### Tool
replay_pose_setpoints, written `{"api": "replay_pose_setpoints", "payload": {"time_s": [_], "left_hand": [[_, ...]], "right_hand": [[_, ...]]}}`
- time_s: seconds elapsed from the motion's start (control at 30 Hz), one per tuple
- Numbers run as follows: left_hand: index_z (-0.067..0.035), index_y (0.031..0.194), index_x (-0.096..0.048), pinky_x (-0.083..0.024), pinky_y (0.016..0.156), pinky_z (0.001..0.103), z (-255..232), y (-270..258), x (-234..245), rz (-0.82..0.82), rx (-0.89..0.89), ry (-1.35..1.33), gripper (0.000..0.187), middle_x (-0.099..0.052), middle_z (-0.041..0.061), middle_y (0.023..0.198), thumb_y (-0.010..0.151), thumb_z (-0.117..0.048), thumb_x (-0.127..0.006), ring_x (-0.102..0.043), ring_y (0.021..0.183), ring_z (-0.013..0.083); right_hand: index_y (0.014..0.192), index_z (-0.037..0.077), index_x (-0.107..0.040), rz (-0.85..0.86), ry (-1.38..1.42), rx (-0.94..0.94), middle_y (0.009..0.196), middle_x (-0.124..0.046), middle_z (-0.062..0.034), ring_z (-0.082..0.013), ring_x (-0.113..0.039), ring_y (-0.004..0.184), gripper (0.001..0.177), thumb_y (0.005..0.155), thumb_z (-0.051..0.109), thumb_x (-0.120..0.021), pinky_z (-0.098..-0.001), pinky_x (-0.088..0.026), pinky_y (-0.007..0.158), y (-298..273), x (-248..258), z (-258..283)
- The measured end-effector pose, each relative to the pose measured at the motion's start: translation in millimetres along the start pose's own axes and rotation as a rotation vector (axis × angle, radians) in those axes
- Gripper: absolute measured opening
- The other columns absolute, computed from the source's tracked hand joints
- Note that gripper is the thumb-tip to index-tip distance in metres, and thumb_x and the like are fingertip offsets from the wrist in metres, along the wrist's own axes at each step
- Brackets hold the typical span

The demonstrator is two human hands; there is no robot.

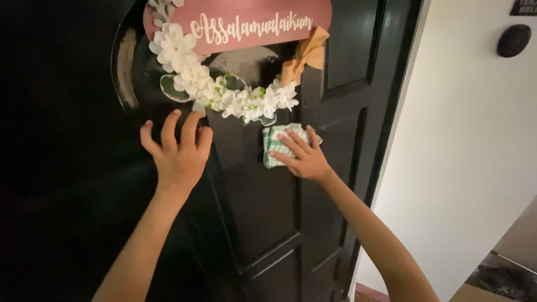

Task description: Wipe and clean a dark wooden door using a cloth.

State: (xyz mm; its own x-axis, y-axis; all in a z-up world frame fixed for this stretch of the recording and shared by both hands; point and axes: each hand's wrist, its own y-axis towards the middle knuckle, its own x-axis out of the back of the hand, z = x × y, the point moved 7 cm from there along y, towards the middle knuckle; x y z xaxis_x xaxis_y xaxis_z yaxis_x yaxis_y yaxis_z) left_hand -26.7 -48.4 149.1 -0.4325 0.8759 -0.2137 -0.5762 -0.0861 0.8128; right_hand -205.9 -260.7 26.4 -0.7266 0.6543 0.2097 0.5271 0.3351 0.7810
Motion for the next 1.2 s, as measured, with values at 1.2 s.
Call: {"api": "replay_pose_setpoints", "payload": {"time_s": [1.2], "left_hand": [[-0.015, 0.092, -0.061, -0.039, 0.103, 0.057, 7, -5, 0, -0.006, 0.079, -0.144, 0.019, -0.064, 0.003, 0.126, 0.099, -0.012, -0.078, -0.05, 0.127, 0.0312]], "right_hand": [[0.156, 0.031, -0.046, -0.06, 0.076, -0.263, 0.163, -0.038, -0.0145, -0.0367, -0.036, 0.151, 0.071, 0.092, 0.025, -0.076, -0.0663, -0.016, 0.122, -7, -12, -7]]}}
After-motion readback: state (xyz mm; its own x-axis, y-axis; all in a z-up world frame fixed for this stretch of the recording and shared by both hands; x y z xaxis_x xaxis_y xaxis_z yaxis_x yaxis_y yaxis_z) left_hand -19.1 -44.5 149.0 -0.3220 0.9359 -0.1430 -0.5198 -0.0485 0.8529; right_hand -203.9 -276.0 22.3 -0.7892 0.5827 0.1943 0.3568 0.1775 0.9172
